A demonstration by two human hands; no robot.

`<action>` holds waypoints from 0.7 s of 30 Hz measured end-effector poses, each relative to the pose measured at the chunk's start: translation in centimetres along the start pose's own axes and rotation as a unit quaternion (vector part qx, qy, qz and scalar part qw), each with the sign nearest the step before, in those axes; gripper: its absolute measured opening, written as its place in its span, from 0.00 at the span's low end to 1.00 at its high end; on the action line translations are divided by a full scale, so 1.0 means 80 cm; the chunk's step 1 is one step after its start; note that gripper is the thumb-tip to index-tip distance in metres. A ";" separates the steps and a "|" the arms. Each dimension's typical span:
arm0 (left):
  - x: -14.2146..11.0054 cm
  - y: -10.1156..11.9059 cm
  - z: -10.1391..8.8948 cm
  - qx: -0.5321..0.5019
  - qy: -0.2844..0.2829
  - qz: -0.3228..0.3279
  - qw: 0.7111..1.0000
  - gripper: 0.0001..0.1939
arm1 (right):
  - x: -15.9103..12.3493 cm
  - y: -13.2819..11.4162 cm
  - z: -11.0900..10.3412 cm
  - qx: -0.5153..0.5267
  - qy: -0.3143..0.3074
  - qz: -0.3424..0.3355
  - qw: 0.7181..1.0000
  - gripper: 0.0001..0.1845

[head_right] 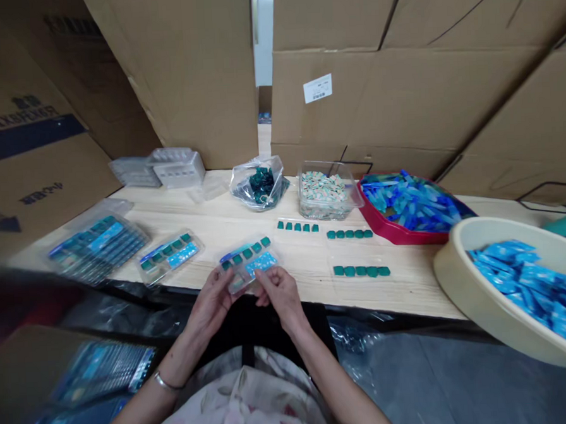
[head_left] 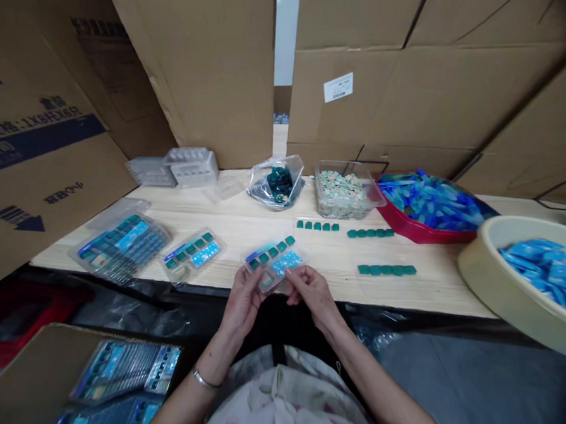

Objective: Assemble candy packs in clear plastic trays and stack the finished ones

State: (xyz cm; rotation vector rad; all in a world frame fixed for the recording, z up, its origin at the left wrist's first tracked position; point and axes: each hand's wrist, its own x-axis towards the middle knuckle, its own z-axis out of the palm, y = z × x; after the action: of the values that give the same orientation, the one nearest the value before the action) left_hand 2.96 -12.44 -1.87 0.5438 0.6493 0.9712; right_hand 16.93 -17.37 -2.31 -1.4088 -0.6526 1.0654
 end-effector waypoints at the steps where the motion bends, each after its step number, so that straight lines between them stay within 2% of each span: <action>1: -0.001 0.001 0.002 0.017 0.004 0.003 1.000 0.14 | 0.002 -0.001 -0.008 -0.054 0.021 -0.030 0.998 0.21; 4: -0.008 0.006 0.006 0.036 0.002 0.003 0.999 0.16 | 0.012 -0.011 -0.033 -0.163 0.119 -0.150 0.968 0.24; 5: -0.012 0.010 0.006 0.038 -0.005 0.003 0.999 0.17 | 0.016 -0.016 -0.038 -0.177 0.115 -0.172 0.962 0.27; 8: -0.022 0.029 -0.005 0.075 -0.014 0.020 0.997 0.19 | 0.029 -0.032 -0.034 -0.176 -0.024 -0.154 0.972 0.28; 10: -0.028 0.053 -0.023 0.165 0.033 0.068 0.983 0.18 | 0.036 -0.039 -0.013 -0.156 -0.107 -0.135 0.973 0.27; 11: -0.031 0.068 -0.036 0.231 0.076 0.103 0.965 0.17 | 0.041 -0.042 0.003 -0.146 -0.134 -0.133 0.971 0.26; 13: -0.034 0.101 -0.063 0.386 0.173 0.168 0.890 0.16 | 0.051 -0.045 0.040 -0.142 -0.172 -0.149 0.963 0.26; 16: -0.029 0.148 -0.099 0.566 0.262 0.176 0.762 0.22 | 0.072 -0.046 0.100 -0.226 -0.204 -0.210 0.929 0.22; 18: -0.021 0.171 -0.116 0.645 0.295 0.154 0.688 0.26 | 0.088 -0.048 0.133 -0.315 -0.210 -0.260 0.888 0.19; 21: -0.007 0.190 -0.132 0.719 0.308 0.112 0.613 0.29 | 0.106 -0.051 0.169 -0.430 -0.210 -0.324 0.816 0.17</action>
State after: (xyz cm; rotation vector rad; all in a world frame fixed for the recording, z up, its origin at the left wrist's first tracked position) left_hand -13.46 -4.55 1.33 1.7808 2.0788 0.6487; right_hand 9.41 -3.18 1.22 -1.4783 -1.9684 0.4991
